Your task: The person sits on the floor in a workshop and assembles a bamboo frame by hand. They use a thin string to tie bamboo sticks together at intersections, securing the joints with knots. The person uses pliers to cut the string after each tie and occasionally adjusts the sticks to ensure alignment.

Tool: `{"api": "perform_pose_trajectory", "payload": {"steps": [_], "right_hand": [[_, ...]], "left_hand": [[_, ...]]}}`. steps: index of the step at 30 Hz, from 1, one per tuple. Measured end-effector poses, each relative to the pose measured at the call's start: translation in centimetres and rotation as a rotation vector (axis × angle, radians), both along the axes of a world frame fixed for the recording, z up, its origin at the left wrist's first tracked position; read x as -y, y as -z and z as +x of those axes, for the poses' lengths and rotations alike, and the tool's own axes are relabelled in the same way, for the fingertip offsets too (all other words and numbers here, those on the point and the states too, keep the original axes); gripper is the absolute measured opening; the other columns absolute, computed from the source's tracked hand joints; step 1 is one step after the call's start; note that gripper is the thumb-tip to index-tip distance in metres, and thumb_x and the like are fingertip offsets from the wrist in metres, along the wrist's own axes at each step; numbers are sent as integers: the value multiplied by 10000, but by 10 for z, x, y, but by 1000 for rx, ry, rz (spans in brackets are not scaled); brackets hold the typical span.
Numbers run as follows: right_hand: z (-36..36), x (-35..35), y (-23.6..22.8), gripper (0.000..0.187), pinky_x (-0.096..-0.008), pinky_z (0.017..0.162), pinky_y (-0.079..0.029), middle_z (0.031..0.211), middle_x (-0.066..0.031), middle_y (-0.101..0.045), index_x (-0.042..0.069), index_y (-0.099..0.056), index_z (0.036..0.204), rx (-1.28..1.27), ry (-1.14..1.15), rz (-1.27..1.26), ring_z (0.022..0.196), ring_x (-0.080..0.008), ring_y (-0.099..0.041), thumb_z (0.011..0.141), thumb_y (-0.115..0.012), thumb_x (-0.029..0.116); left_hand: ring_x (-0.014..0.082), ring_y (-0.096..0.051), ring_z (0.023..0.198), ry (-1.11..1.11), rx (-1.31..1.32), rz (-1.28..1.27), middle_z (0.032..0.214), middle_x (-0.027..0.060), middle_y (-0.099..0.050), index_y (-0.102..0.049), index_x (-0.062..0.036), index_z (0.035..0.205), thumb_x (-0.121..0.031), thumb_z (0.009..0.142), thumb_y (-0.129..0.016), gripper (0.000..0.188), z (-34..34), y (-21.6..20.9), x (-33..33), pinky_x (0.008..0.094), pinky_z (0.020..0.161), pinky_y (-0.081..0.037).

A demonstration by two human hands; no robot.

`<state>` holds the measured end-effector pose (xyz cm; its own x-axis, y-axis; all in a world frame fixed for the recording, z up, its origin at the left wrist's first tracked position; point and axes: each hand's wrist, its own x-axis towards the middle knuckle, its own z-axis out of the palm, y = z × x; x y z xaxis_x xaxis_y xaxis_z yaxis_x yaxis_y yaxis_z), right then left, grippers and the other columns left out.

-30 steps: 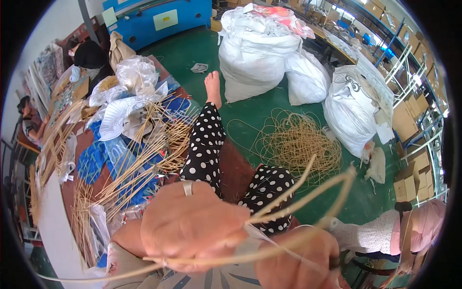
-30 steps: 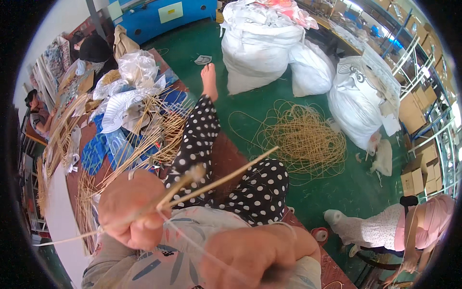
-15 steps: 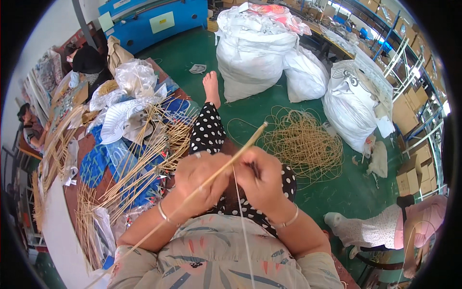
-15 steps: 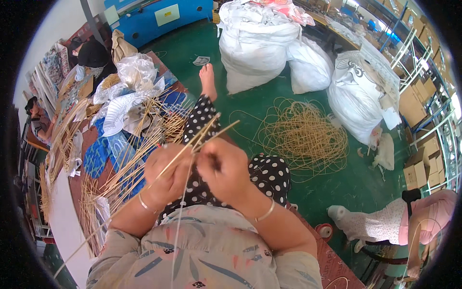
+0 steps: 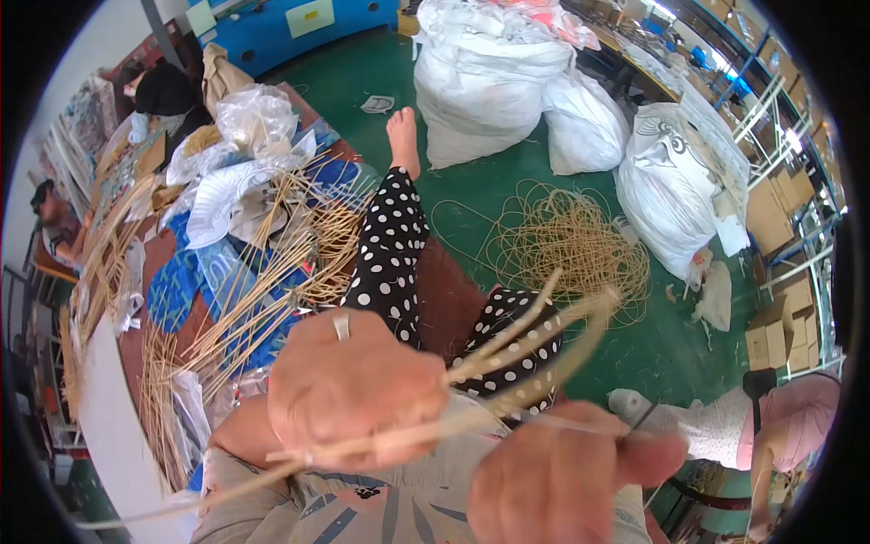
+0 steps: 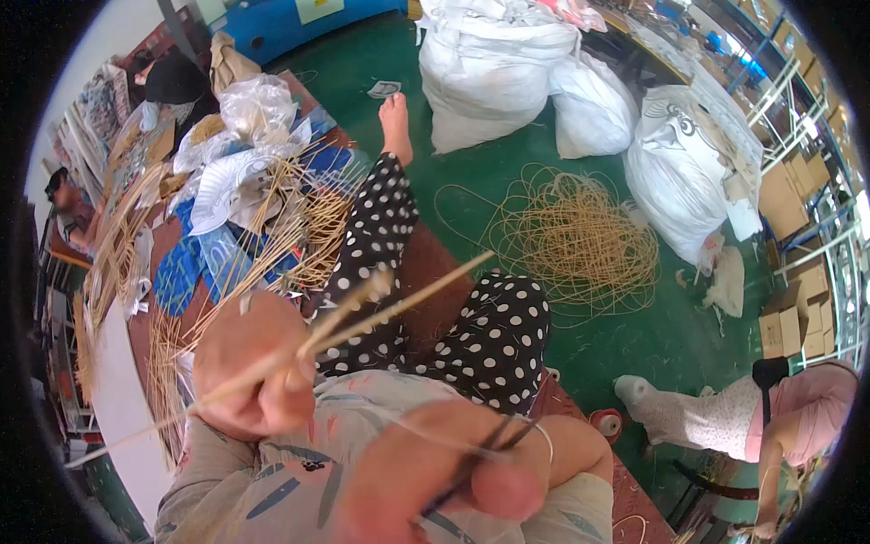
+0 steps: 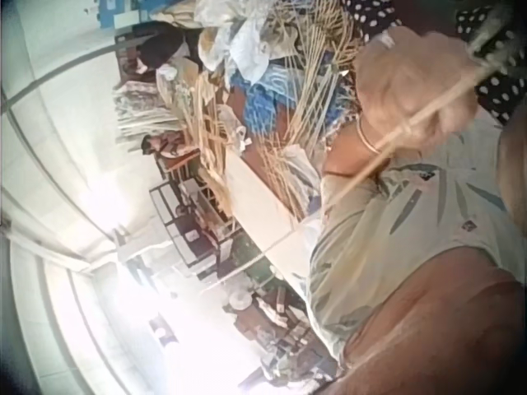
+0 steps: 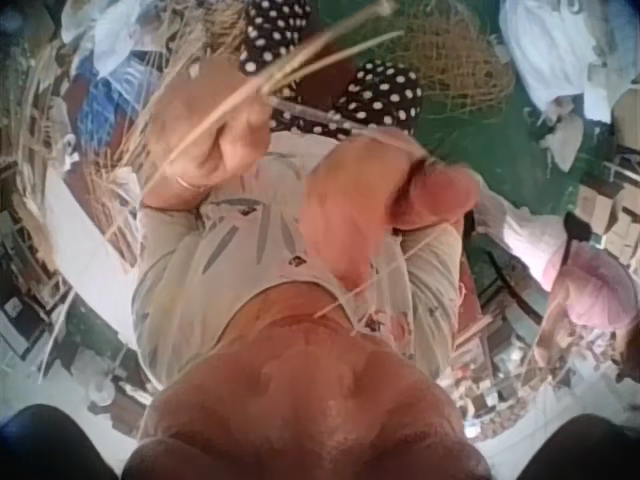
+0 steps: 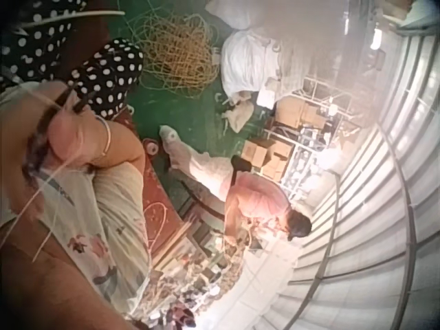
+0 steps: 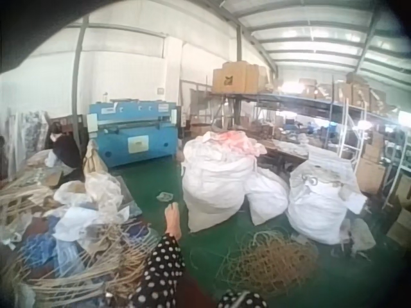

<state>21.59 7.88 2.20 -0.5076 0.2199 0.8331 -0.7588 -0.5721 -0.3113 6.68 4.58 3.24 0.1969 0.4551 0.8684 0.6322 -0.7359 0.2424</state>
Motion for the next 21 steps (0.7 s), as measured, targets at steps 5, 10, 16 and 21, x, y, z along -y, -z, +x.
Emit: {"api": "perform_pose_trajectory", "payload": {"steps": [5, 10, 16, 21], "right_hand": [[18, -16, -20, 210, -307, 407, -382, 663, -100, -530, -31, -549, 799, 248, 446, 630, 481, -218, -508, 768, -574, 175], [31, 11, -32, 281, -296, 503, -446, 767, -91, -593, 70, -567, 842, 691, 1578, 838, 603, -216, -575, 610, -719, 118], [17, -6, -9, 153, -306, 510, -438, 699, -47, -561, 56, -535, 783, 654, 1704, 940, 576, -200, -548, 658, -623, 55], [-14, -43, 35, 97, -312, 482, -413, 598, -79, -492, 46, -505, 728, 788, 1713, 601, 506, -223, -506, 663, -572, 19]], "left_hand": [[127, -485, 405, 282, 174, -14, 574, 45, -558, -578, -2, 829, -75, 596, -701, 273, -3, -1, 9, 239, 338, -347], [130, -482, 400, 220, 267, -9, 582, 55, -568, -585, -2, 816, -52, 578, -702, 270, 15, -8, 14, 229, 333, -336], [170, -534, 479, 154, -54, -106, 696, 58, -588, -557, 7, 867, -37, 614, -649, 273, -3, -2, 7, 278, 384, -387], [200, -557, 565, -216, 9, -206, 718, 76, -564, -556, -11, 859, -11, 743, -552, 116, 5, 35, -23, 315, 456, -418]]}}
